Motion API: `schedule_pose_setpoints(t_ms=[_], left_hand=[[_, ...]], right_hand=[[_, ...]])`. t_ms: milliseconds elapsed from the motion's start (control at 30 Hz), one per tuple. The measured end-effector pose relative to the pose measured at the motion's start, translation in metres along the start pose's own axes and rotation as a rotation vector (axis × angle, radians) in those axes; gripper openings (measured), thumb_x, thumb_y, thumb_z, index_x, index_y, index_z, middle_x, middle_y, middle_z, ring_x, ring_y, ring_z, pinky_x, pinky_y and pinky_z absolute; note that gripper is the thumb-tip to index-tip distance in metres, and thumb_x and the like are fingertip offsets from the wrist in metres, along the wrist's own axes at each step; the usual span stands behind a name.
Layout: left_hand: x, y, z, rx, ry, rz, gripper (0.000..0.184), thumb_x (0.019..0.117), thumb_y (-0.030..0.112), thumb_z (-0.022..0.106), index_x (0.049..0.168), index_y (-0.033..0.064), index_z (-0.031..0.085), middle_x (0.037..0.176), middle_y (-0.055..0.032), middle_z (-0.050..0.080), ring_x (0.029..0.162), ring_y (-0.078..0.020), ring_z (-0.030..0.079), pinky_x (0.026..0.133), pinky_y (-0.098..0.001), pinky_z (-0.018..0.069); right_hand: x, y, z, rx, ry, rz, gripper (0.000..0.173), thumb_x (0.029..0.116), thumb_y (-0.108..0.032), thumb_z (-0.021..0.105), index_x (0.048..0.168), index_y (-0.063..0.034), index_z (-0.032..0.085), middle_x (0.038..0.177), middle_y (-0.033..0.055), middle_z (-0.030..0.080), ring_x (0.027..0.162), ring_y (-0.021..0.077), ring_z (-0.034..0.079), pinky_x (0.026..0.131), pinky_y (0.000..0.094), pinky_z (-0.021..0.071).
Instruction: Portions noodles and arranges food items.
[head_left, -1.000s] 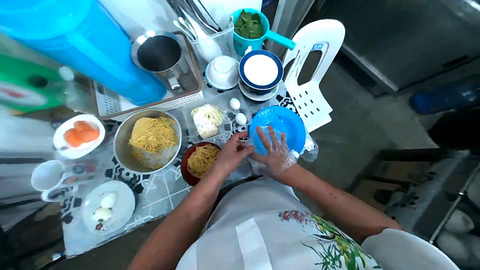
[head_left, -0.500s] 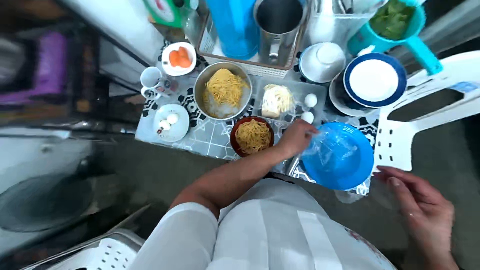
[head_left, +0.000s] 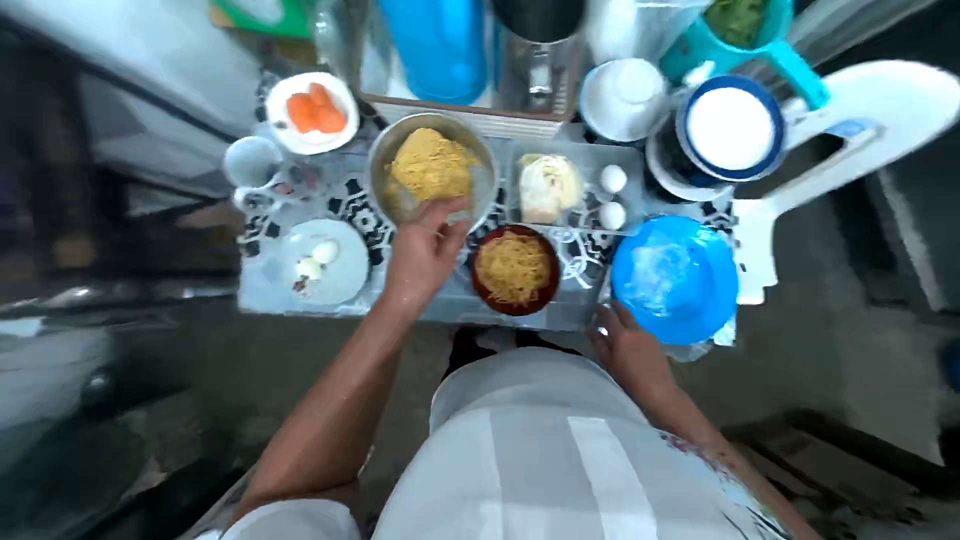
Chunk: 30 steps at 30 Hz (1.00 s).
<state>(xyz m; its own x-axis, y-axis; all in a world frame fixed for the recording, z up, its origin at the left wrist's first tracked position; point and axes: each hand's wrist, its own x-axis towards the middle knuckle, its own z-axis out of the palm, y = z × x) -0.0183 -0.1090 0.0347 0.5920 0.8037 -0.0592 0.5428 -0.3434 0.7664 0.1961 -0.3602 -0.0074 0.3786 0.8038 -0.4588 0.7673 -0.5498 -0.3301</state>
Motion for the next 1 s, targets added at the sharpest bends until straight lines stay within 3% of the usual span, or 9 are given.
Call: schedule_pose_setpoints(t_ms=[67, 200, 300, 467, 667, 733, 800, 933, 1000], left_hand=[[-0.022, -0.047, -0.050, 0.096, 0.076, -0.159, 0.032, 0.1067, 0.018, 0.053, 0.132, 0.0026, 0.064, 0.127, -0.0173, 0.068, 0.099, -0.0265, 0.071, 0.087, -0.0461, 0.0587], [-0.060, -0.133, -0.114, 0.302, 0.113, -0.469, 0.032, 0.1084, 0.017, 0.049, 0.130, 0.0012, 0.065, 0.121, -0.0241, 0.069, 0.108, -0.0414, 0.068, 0.095, -0.0634, 0.0512], [-0.075, -0.174, -0.130, 0.342, 0.052, -0.571, 0.032, 0.1069, 0.015, 0.051, 0.132, -0.0007, 0.064, 0.124, -0.0270, 0.066, 0.114, -0.0442, 0.065, 0.100, -0.0649, 0.0481], [-0.076, -0.192, -0.122, 0.313, -0.003, -0.571, 0.060, 0.0955, 0.035, 0.073, 0.139, -0.0037, 0.057, 0.132, -0.0326, 0.058, 0.120, -0.0502, 0.059, 0.100, -0.0662, 0.0482], [-0.065, -0.193, -0.103, 0.377, -0.014, -0.587, 0.057, 0.0944, 0.032, 0.075, 0.135, -0.0044, 0.058, 0.135, -0.0352, 0.053, 0.117, -0.0535, 0.059, 0.094, -0.0669, 0.0508], [-0.063, -0.189, -0.103, 0.362, -0.014, -0.596, 0.050, 0.0958, 0.025, 0.073, 0.133, -0.0053, 0.059, 0.135, -0.0356, 0.052, 0.117, -0.0535, 0.059, 0.095, -0.0665, 0.0507], [-0.062, -0.185, -0.100, 0.375, -0.016, -0.603, 0.045, 0.0956, 0.018, 0.070, 0.132, -0.0053, 0.059, 0.136, -0.0360, 0.051, 0.115, -0.0537, 0.059, 0.093, -0.0662, 0.0516], [-0.054, -0.187, -0.097, 0.421, -0.033, -0.634, 0.045, 0.0927, 0.016, 0.072, 0.132, -0.0037, 0.060, 0.135, -0.0355, 0.051, 0.113, -0.0537, 0.061, 0.091, -0.0653, 0.0528], [-0.053, -0.192, -0.102, 0.386, -0.053, -0.607, 0.047, 0.0917, 0.016, 0.075, 0.132, -0.0033, 0.060, 0.135, -0.0357, 0.052, 0.113, -0.0533, 0.061, 0.093, -0.0656, 0.0523]], right_hand=[[0.010, -0.011, 0.026, -0.059, 0.050, 0.078, 0.053, 0.1015, -0.023, 0.061, 0.150, -0.0041, 0.051, 0.156, 0.0348, 0.037, 0.103, 0.0540, 0.067, 0.080, 0.0651, 0.0564], [0.026, -0.024, 0.054, -0.079, 0.222, 0.174, 0.052, 0.0984, -0.004, 0.059, 0.149, -0.0051, 0.051, 0.157, 0.0374, 0.031, 0.118, 0.0610, 0.056, 0.086, 0.0677, 0.0541], [0.027, -0.032, 0.059, -0.065, 0.279, 0.211, 0.061, 0.0921, 0.005, 0.058, 0.151, -0.0021, 0.046, 0.154, 0.0396, 0.031, 0.109, 0.0602, 0.061, 0.082, 0.0633, 0.0575], [0.025, -0.057, 0.052, 0.052, 0.199, 0.408, 0.109, 0.0778, 0.000, 0.079, 0.165, -0.0088, 0.014, 0.153, 0.0406, 0.028, 0.108, 0.0574, 0.061, 0.083, 0.0613, 0.0575], [0.019, -0.053, 0.053, 0.342, 0.209, 0.438, 0.110, 0.0758, 0.006, 0.079, 0.162, -0.0005, 0.010, 0.151, 0.0390, 0.037, 0.129, 0.0508, 0.052, 0.104, 0.0595, 0.0484], [0.013, -0.049, 0.055, 0.523, 0.260, 0.486, 0.102, 0.0787, 0.009, 0.071, 0.161, -0.0031, 0.012, 0.138, 0.0300, 0.052, 0.101, 0.0347, 0.066, 0.083, 0.0515, 0.0576], [0.006, -0.048, 0.057, 0.685, 0.279, 0.580, 0.087, 0.0859, 0.006, 0.061, 0.159, -0.0068, 0.016, 0.111, 0.0184, 0.057, 0.069, 0.0198, 0.059, 0.061, 0.0399, 0.0535], [-0.009, -0.042, 0.071, 0.851, 0.362, 0.561, 0.039, 0.1100, -0.027, 0.047, 0.138, -0.0003, 0.042, 0.079, 0.0030, 0.047, 0.052, 0.0100, 0.046, 0.049, 0.0295, 0.0479], [-0.022, -0.040, 0.080, 0.884, 0.422, 0.483, 0.039, 0.1131, -0.034, 0.033, 0.124, 0.0004, 0.047, 0.068, -0.0024, 0.045, 0.047, 0.0072, 0.045, 0.045, 0.0266, 0.0469]])
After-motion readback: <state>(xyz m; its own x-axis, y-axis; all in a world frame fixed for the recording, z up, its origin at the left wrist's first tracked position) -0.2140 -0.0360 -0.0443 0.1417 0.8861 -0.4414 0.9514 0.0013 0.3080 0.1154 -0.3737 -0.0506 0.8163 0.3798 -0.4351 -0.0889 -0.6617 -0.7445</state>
